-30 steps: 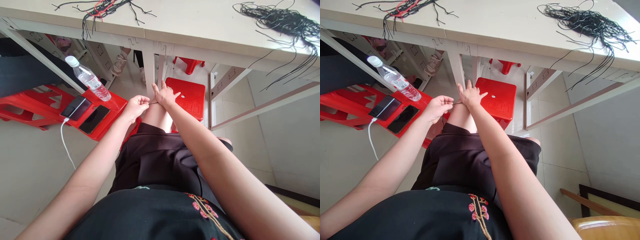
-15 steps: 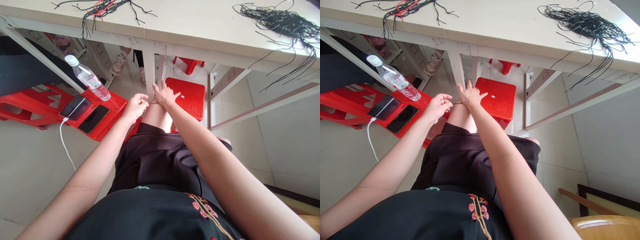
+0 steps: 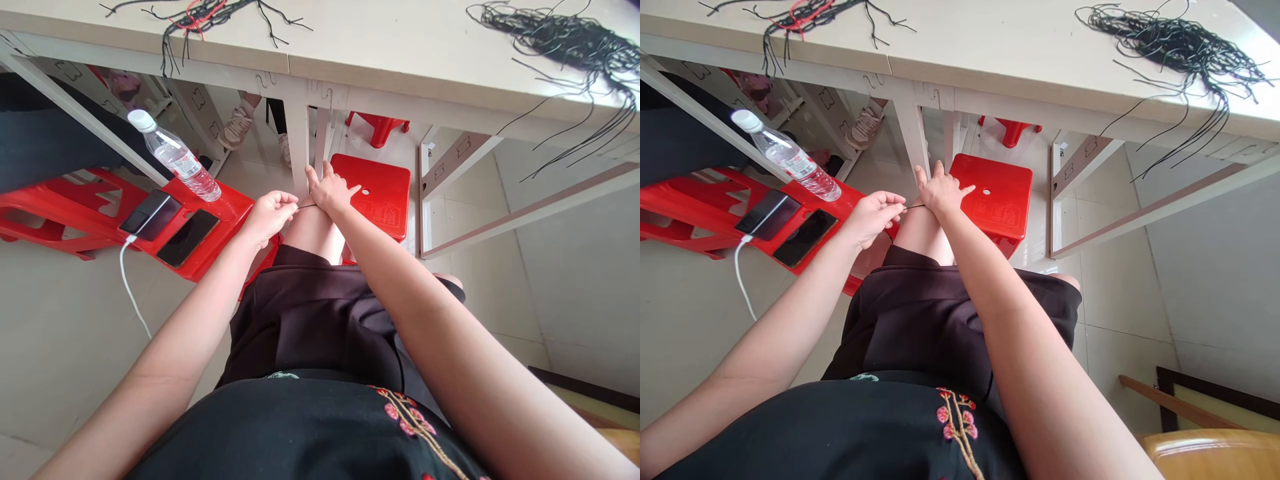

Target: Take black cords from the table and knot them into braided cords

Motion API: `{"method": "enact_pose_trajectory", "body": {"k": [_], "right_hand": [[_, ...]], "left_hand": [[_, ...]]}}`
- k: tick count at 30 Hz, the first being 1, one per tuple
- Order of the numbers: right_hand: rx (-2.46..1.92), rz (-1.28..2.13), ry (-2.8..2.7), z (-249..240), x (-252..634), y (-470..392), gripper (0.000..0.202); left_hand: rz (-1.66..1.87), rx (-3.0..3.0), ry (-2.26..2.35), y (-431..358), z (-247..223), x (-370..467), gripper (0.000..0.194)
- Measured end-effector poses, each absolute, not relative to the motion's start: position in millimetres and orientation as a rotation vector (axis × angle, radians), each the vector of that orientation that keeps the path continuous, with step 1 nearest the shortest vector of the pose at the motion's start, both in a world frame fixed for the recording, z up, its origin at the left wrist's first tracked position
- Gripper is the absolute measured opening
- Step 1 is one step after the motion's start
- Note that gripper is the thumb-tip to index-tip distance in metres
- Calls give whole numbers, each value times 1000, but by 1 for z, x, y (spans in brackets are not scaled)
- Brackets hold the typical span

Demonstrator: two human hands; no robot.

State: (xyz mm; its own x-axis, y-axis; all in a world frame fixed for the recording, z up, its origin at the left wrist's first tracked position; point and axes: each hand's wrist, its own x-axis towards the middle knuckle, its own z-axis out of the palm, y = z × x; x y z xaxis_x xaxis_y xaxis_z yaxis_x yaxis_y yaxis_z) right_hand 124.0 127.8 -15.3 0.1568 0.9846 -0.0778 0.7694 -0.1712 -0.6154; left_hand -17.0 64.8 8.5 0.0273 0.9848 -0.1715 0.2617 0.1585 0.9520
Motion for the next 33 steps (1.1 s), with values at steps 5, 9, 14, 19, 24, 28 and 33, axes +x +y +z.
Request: {"method": "enact_pose_trajectory", "body": {"k": [5,9,14,19,24,28,33], "right_hand": [[-1996,669,-1661,-16,124,128,75],[-1993,675,-1649,-15,124,127,75],[-1983,679,-1651,-13,124,125,71],[-1979,680,-1655,-14,125,125,72],[-1971,673,-1660,-19,125,128,76],[-1965,658,-1676,-21,125,129,76],[-1967,661,-1679,-20,125,128,76]], "left_hand": [[927,1284,1472,65,7,-19,15],[875,1311,1514,66,4,-18,15],[861,1340,1519,67,3,-16,14],[834,1328,1522,66,8,-14,11],[868,1372,1481,64,8,-17,12],[920,1382,1436,64,5,-21,24],[896,1335,1452,64,5,-20,20]]}}
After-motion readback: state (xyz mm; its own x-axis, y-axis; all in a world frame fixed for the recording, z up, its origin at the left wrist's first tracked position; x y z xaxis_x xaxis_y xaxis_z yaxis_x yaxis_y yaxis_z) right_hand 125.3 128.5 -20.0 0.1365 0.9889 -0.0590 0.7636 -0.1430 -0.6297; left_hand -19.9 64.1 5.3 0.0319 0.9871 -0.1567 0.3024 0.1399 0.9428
